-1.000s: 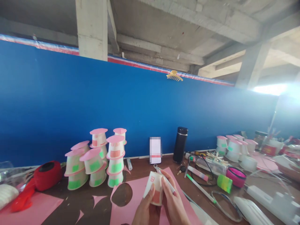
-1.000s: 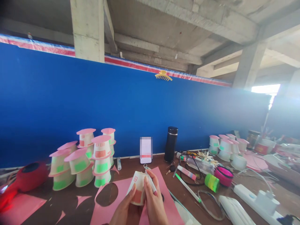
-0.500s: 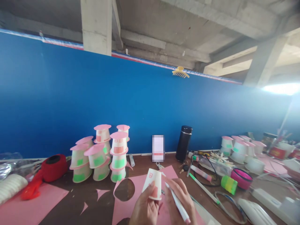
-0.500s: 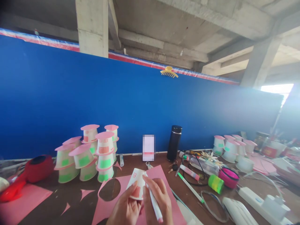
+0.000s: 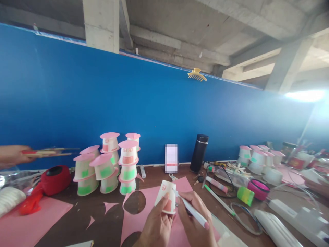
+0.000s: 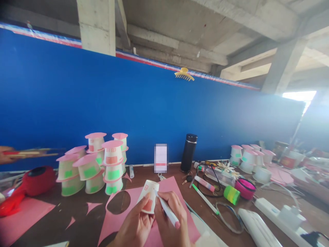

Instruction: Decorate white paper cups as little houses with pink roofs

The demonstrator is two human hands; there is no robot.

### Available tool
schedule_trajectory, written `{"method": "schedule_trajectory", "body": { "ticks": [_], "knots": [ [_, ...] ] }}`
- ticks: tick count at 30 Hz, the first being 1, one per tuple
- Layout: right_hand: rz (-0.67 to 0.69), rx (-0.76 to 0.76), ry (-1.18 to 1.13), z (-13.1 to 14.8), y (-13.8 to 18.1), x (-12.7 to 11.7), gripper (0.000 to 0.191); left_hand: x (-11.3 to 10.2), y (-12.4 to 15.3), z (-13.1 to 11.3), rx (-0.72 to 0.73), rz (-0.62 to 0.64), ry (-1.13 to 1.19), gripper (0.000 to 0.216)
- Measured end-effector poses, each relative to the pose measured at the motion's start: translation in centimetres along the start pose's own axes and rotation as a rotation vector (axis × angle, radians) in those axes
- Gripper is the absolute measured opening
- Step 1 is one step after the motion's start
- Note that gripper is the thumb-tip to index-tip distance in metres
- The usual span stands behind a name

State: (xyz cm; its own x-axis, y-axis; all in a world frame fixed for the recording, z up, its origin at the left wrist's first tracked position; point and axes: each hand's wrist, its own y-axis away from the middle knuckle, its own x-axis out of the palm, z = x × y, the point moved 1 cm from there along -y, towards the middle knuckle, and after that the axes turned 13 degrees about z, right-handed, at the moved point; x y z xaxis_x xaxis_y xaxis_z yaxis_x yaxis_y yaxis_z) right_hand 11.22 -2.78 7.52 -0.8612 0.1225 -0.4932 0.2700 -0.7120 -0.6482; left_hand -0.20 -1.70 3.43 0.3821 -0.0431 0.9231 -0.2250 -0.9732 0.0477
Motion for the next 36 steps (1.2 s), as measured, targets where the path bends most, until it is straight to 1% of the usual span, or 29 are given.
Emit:
{"method": "schedule_trajectory", "body": {
  "ticks": [4,8,15,20,25,36],
  "knots": [
    [0.002,0.019,-0.008,0.20,0.05,0.01,0.004,0.48,0.18,-0.05,0.028,-0.027,-0.021,0.034],
    [0.003,0.045,0.003,0.15,0.10,0.04,0.005,0.50,0.27,-0.07,0.024,-0.044,-0.024,0.032],
    [0.016,0.026,0.033,-0.17,0.20,0.12,0.005,0.60,0.25,-0.13,0.005,-0.065,0.001,0.033],
    [0.024,0.014,0.061,-0.12,0.08,0.01,0.004,0.70,0.23,-0.14,0.026,-0.057,-0.015,0.036],
    [0.013,0.023,0.076,-0.17,0.03,0.01,0.004,0.82,0.29,-0.13,0.032,-0.013,-0.010,0.040],
    [-0.026,-0.015,0.077,0.02,0.04,-0.03,0.005,0.80,0.36,-0.07,0.034,0.007,-0.010,0.036]
  ]
}}
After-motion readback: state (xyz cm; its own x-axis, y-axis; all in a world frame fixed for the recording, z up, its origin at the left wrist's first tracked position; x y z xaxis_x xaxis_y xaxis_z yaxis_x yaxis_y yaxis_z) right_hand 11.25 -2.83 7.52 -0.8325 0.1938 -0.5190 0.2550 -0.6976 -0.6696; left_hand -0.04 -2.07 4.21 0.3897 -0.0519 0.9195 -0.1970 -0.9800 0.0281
